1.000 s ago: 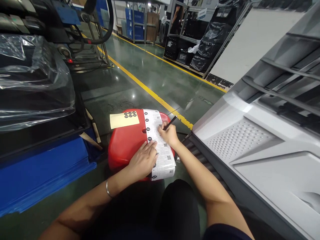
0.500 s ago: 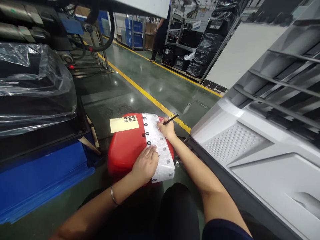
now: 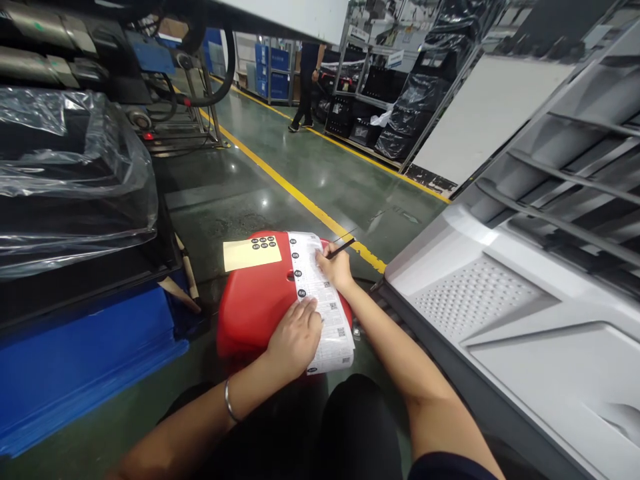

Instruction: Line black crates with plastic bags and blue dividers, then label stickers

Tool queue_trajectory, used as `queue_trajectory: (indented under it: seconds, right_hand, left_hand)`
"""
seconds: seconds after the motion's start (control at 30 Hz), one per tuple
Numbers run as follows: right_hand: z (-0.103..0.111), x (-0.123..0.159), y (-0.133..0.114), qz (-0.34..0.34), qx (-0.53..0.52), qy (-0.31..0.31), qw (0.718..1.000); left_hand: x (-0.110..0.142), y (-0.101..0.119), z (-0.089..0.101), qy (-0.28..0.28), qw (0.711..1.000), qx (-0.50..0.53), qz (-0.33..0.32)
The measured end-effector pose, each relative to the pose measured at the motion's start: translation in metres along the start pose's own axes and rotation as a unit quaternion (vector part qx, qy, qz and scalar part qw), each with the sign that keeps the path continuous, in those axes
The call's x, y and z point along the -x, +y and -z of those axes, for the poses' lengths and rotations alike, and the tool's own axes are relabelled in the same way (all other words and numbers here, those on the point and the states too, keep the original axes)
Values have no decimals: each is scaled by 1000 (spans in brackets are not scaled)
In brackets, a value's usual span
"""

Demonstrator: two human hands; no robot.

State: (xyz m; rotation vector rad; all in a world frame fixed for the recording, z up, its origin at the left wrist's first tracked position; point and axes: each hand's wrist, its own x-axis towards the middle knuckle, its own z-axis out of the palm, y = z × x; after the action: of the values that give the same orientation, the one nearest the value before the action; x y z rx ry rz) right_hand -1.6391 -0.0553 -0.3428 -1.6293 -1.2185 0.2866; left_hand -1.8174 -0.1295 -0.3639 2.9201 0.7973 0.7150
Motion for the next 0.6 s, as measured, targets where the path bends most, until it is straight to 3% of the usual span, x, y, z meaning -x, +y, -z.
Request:
queue_trajectory:
  seconds: [0.17,0.27,0.43,0.6]
  right_hand:
    - [1,-6,-3,-60,-78,-14,995]
    - [-3,-19,-8,-92,-108,23,990]
    - [-18,-43,-9,-76,-73,23,994]
    - [-24,-46,-4,-78,-49,29,995]
  left_hand:
    - [0,0,1,7,1000,-9,-2]
    - [1,-1,2,12,1000,-13,-10]
    - [2,-1,4,10,1000,-10,-9]
    - [2,-1,3,25,999,-19,-16]
